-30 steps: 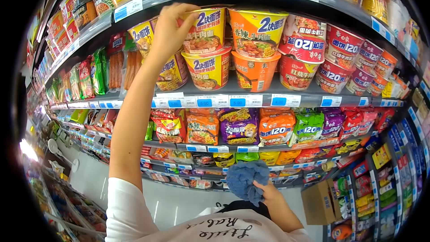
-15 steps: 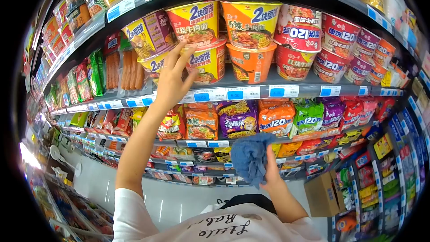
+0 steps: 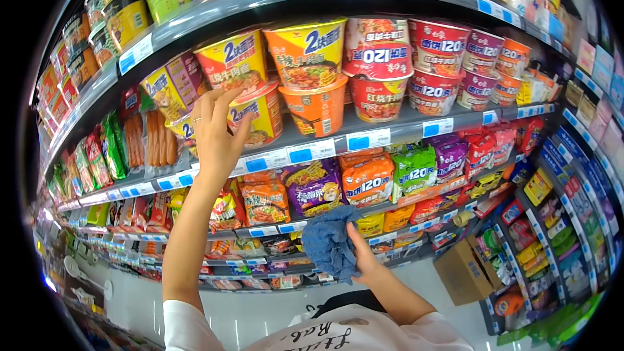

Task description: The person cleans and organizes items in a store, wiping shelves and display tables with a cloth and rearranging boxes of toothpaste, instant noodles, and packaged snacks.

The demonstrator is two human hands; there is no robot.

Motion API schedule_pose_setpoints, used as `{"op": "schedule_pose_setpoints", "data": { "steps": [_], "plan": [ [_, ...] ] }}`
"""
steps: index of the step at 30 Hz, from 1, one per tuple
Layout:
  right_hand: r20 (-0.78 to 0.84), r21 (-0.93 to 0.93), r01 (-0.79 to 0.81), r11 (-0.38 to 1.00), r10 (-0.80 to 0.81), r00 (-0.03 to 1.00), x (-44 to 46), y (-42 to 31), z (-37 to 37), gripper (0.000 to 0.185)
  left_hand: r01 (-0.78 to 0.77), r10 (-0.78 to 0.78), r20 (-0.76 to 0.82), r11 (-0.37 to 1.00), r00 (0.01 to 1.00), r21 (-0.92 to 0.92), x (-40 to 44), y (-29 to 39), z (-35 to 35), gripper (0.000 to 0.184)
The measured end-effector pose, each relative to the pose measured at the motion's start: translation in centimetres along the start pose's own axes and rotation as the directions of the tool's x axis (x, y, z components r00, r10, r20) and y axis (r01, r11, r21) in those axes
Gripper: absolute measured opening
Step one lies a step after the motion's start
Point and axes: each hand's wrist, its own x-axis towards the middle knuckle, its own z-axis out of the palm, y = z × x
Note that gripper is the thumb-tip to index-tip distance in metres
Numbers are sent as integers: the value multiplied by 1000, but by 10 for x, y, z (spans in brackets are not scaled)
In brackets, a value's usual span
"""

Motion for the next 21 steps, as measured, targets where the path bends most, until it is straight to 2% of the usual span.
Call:
{"op": "schedule_pose_setpoints", "data": {
  "steps": [3,5,8,11,14,17,19,21],
  "plan": [
    [-34,30,-17,999,18,999,-3,-4,-2,78,-109,105,-35,983,994,-148,26,42,3,47],
    [-53,37,-11,999,13,998,-6,-5,-3,78,-206,210,7,968,978,-142,35,65,17,42],
    [-57,20,24,999,-23,998,-12,-8,-4,78,-413,413,14,911,911,3,42,78,50,36],
    [-72,7,40,999,-39,997,-24,-14,-10,81,-422,411,105,899,906,121,39,69,72,32],
    [-55,25,41,999,-40,998,-33,-17,-27,84,-398,396,50,915,917,59,33,62,82,34],
    [-35,85,96,992,-94,995,-39,-19,-41,68,-380,380,22,924,925,48,30,64,86,32],
    [-30,79,92,993,-90,995,-43,-21,-50,73,-365,364,25,930,931,52,26,66,85,28],
    [4,87,101,991,-102,995,-47,-28,-50,76,-193,191,-32,951,981,-243,25,84,65,24]
  ]
}}
